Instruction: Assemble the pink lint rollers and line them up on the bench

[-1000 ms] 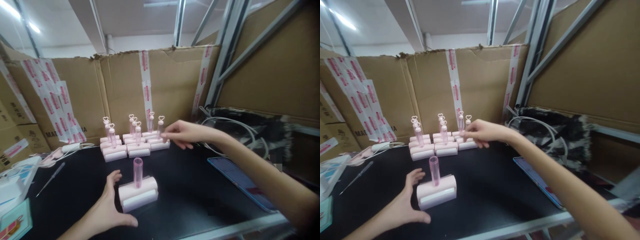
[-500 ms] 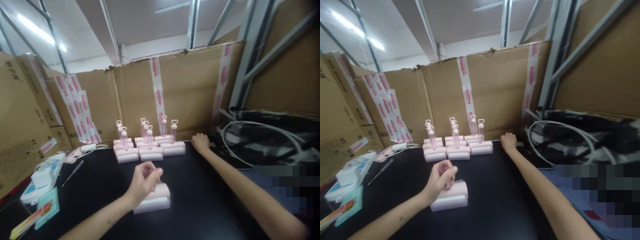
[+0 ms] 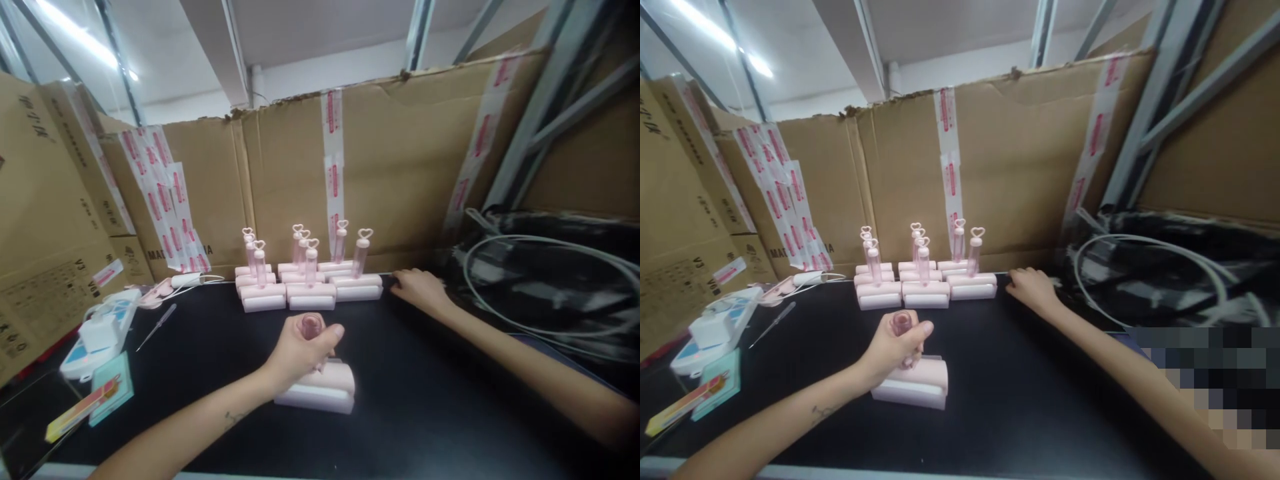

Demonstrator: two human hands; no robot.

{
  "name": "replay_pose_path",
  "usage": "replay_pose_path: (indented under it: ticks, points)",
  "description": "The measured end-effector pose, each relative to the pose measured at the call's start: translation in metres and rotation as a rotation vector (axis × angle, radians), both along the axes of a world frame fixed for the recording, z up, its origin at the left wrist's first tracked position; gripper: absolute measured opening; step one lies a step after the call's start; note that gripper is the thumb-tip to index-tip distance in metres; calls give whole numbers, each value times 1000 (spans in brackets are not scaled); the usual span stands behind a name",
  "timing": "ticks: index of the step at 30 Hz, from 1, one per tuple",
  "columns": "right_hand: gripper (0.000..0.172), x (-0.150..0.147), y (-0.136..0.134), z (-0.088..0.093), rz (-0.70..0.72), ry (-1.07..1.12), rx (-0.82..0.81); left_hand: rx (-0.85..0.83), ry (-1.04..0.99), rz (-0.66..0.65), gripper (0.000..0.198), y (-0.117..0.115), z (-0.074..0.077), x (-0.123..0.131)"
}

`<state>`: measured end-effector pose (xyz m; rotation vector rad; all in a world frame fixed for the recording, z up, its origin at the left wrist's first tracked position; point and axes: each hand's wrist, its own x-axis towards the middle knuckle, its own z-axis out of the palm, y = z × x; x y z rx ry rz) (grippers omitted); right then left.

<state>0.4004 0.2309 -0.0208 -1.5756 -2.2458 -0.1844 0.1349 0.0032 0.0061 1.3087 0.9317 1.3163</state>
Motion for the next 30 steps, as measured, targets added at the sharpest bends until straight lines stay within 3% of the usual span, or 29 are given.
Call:
replay_pose_path:
  ticks: [3, 7, 10, 14, 18, 25, 27, 30]
  points:
    - [32, 0, -28, 11, 55, 28, -7, -18, -6, -47, 48, -1, -1, -2]
    - [39, 1, -69, 15, 234, 28, -89, -6, -27, -26, 47, 0, -4, -1]
    - [45, 1, -106, 1, 357, 28, -189, -16, -21, -14, 45, 1, -4, 0]
    - [53, 0, -143, -22, 328, 99, -252, -15, -25, -27, 45, 0, -3, 0]
    - [52, -2, -151, -27, 398, 137, -272, -5, -23, -27, 45, -1, -1, -1]
    - [46, 5, -135, -21, 478, 183, -375, -2, -37, -46, 46, 0, -5, -2]
    - [40, -4, -138, -12, 463, 329, -381, 14, -50, -70, 46, 1, -7, -3]
    - [36, -40, -156, 18, 483, 714, -379, 61, -109, -153, 47, 2, -10, -6]
